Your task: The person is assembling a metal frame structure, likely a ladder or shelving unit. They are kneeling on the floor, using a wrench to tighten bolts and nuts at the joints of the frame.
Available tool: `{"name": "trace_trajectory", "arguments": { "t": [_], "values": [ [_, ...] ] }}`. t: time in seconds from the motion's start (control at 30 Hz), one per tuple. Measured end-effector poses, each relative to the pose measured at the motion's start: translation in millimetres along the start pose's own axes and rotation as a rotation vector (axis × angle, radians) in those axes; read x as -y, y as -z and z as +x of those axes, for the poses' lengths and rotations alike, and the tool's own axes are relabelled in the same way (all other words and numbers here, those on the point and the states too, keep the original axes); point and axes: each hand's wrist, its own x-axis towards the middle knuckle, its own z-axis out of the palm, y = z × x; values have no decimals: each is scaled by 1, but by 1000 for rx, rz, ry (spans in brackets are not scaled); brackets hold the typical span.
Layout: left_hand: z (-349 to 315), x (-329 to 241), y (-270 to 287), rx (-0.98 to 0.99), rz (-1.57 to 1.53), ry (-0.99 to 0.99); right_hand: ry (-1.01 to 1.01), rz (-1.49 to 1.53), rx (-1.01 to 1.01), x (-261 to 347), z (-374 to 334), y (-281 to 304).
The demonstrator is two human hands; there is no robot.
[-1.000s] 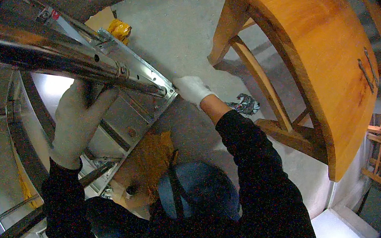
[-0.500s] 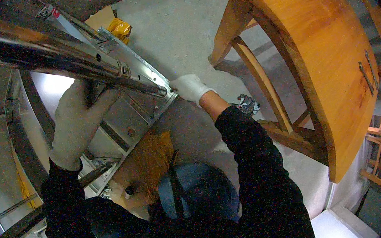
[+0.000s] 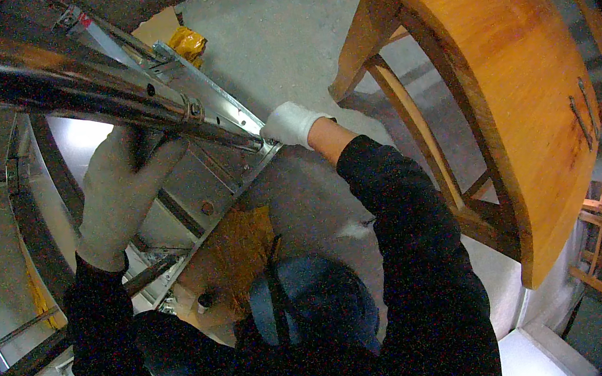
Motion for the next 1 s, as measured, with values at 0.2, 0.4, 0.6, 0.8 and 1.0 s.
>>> {"name": "trace_trajectory", "arguments": {
  "t": [0.2,0.4,0.6,0.8,1.0],
  "values": [
    [1,-1,-3,9,-57,9,115,-14,-101,-6,-11,-5],
    [0,-1,0,0,-16,-7,40,-85,-20,10,-5,6],
    [0,-1,0,0,-6,8,2,-44,76,12,-2,18],
    [2,-1,0,47,-25,47,-4,-27,12,13,-7,7],
    [1,2,-1,5,18,2,58,-146,52,14,-14,-1]
  ]
}}
